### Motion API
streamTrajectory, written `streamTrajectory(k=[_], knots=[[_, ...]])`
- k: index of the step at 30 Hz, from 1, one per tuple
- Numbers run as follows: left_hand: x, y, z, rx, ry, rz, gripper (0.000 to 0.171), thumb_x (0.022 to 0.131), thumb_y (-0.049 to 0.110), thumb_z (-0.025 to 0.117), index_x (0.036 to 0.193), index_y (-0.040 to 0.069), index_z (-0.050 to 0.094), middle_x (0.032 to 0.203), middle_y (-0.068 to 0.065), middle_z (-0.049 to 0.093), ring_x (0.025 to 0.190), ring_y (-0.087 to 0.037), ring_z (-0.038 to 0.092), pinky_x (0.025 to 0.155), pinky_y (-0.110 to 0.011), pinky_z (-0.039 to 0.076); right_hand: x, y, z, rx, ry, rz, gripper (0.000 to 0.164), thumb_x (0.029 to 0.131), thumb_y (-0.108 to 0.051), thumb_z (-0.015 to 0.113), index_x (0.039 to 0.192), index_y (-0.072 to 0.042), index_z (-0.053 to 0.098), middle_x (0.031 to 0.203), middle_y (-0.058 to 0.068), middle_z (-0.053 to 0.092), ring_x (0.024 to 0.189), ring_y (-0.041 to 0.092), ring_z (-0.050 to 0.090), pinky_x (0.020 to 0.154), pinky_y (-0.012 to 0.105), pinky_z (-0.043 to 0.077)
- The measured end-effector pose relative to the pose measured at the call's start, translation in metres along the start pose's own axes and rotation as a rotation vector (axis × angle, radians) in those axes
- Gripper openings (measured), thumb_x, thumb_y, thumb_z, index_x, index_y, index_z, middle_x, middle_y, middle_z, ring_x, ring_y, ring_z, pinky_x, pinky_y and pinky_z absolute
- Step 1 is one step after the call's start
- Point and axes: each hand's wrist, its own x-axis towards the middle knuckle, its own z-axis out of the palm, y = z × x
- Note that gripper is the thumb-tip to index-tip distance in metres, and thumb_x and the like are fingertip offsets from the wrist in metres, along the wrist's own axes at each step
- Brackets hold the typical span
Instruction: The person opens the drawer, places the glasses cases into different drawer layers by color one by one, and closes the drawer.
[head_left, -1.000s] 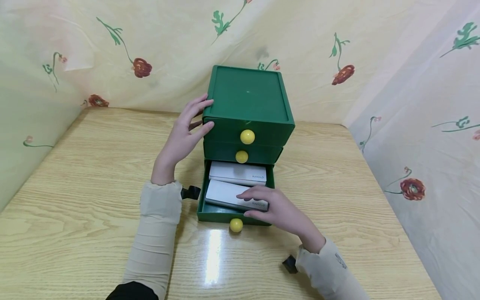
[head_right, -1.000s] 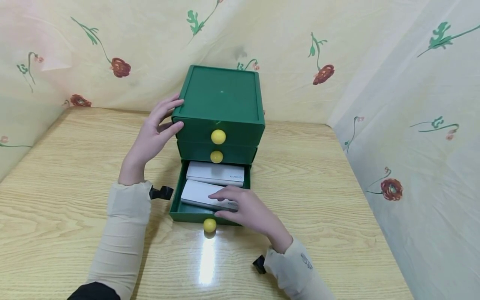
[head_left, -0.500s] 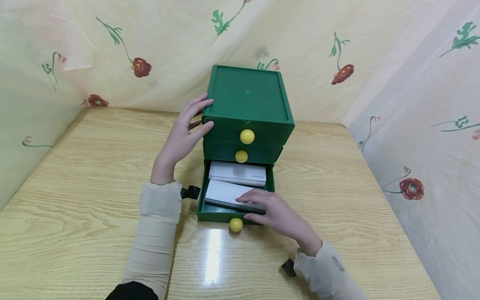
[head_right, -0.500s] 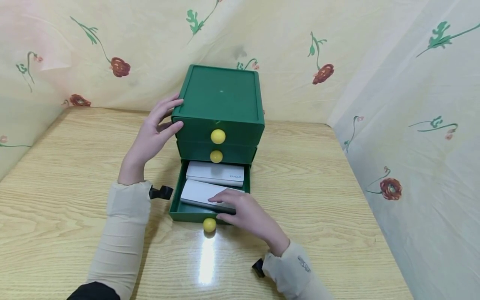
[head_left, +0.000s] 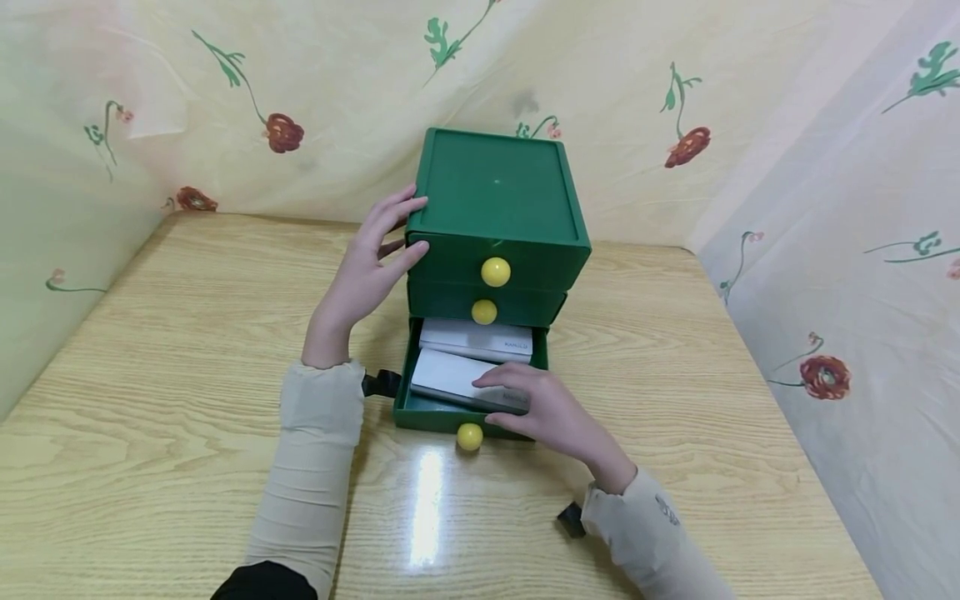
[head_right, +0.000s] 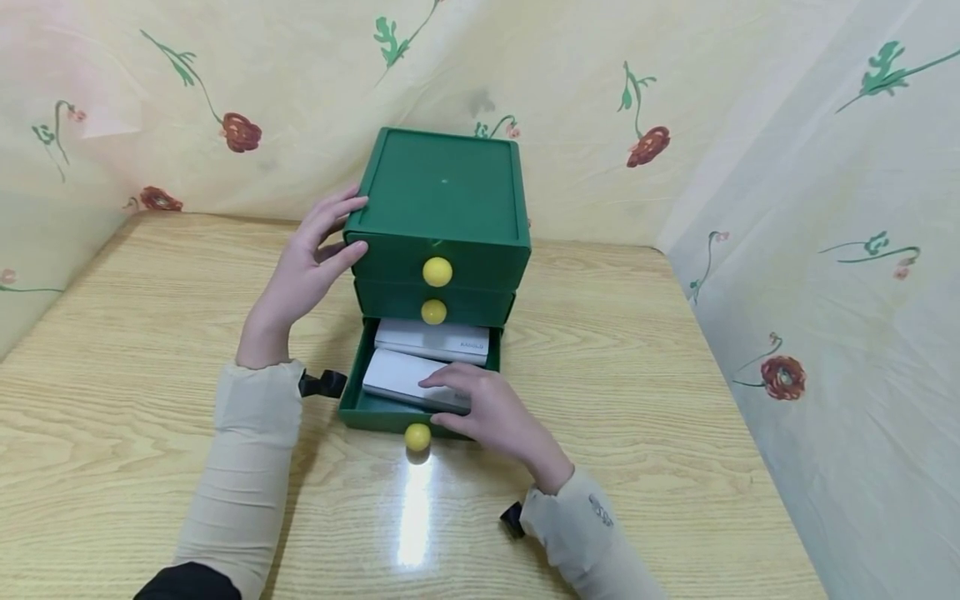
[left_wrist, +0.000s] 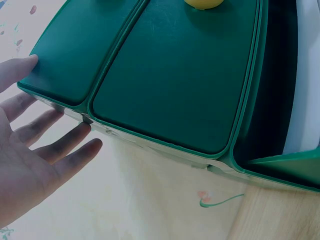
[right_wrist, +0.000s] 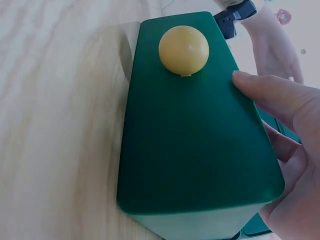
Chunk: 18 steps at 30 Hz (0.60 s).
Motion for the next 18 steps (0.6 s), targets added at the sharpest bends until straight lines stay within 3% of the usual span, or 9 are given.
streamTrajectory(k=[10, 18], knots=[[-0.0001, -0.0003, 0.0, -0.006, -0.002, -0.002, 0.048, 0.098, 0.014, 0.056, 0.145, 0.011, 0.044, 0.158, -0.001, 0.028, 0.138, -0.028, 0.037, 0.11, -0.054, 0.038, 0.0036, 0.0081, -0.0033, -0.007, 0.066, 0.04, 0.036, 0.081, -0.01, 0.077, 0.117, -0.01, 0.069, 0.119, 0.003, 0.068, 0.113, 0.02, 0.062, 0.096, 0.041, 0.053], [-0.0003, -0.0004, -0.0002, -0.004, -0.001, -0.001, 0.048, 0.098, 0.014, 0.056, 0.145, 0.012, 0.044, 0.158, -0.001, 0.028, 0.138, -0.028, 0.037, 0.11, -0.055, 0.038, -0.0015, 0.0047, -0.0021, -0.007, 0.045, 0.038, 0.034, 0.084, -0.009, 0.074, 0.118, -0.012, 0.068, 0.12, 0.002, 0.067, 0.114, 0.019, 0.062, 0.096, 0.04, 0.053]])
